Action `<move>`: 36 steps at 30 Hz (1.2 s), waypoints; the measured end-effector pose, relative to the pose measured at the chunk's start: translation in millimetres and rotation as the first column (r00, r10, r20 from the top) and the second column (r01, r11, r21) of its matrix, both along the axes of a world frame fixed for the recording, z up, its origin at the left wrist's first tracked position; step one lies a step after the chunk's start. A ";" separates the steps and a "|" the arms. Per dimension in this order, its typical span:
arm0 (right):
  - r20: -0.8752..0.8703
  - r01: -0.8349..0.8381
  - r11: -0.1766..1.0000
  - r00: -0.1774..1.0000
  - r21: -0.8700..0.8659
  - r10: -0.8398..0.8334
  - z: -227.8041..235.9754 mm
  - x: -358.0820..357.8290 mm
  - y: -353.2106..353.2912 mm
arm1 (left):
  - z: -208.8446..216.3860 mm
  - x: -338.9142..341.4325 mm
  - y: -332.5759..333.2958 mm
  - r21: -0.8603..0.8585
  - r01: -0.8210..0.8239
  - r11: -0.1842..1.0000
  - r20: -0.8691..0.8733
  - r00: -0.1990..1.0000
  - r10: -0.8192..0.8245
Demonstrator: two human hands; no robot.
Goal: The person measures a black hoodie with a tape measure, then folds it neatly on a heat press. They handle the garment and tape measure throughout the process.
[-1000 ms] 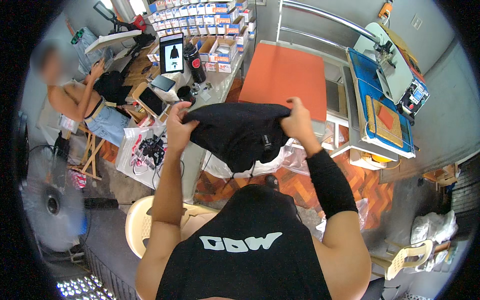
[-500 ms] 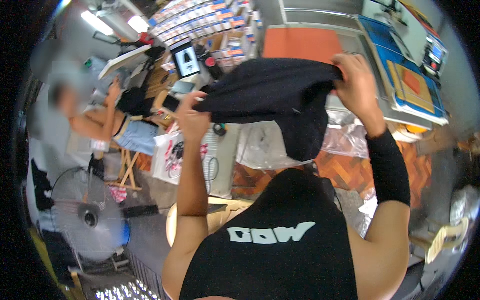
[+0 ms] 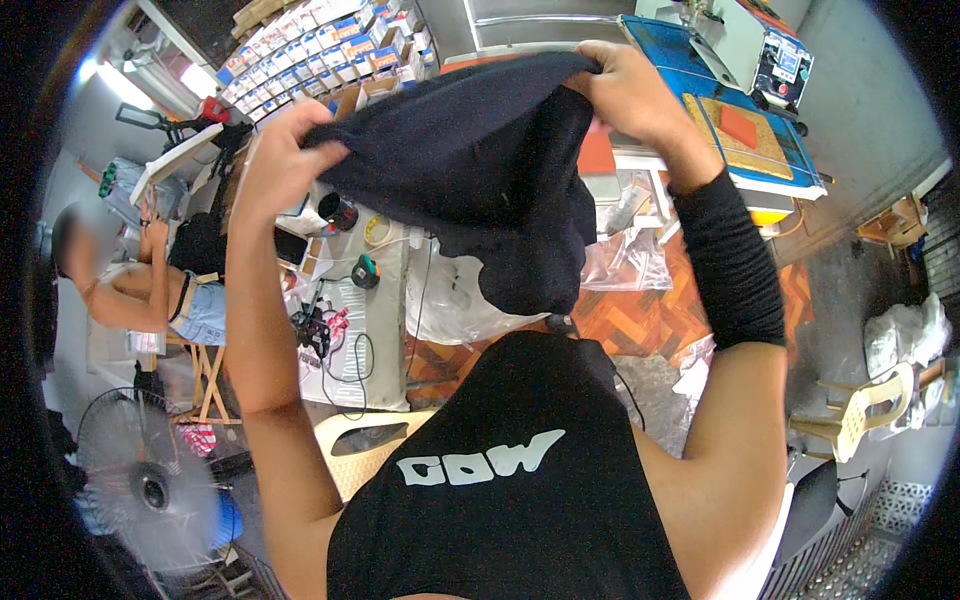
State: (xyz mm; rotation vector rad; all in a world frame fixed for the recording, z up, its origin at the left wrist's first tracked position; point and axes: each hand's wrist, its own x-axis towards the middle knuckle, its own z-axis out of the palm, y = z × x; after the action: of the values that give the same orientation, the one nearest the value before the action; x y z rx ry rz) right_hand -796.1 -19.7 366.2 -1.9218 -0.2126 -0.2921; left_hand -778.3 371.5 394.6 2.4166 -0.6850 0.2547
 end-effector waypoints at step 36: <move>0.190 0.080 0.823 0.981 -0.562 0.034 -42.7 29.5 -141.5 | -173.1 75.5 -39.5 -0.248 0.014 0.969 0.066 0.998 0.003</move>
State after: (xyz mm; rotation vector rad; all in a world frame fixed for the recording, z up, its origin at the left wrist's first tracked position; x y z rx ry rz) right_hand -766.7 -161.1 323.5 -2.4932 -0.4467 -0.4722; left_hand -702.8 332.0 221.6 2.1751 -0.6478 0.3951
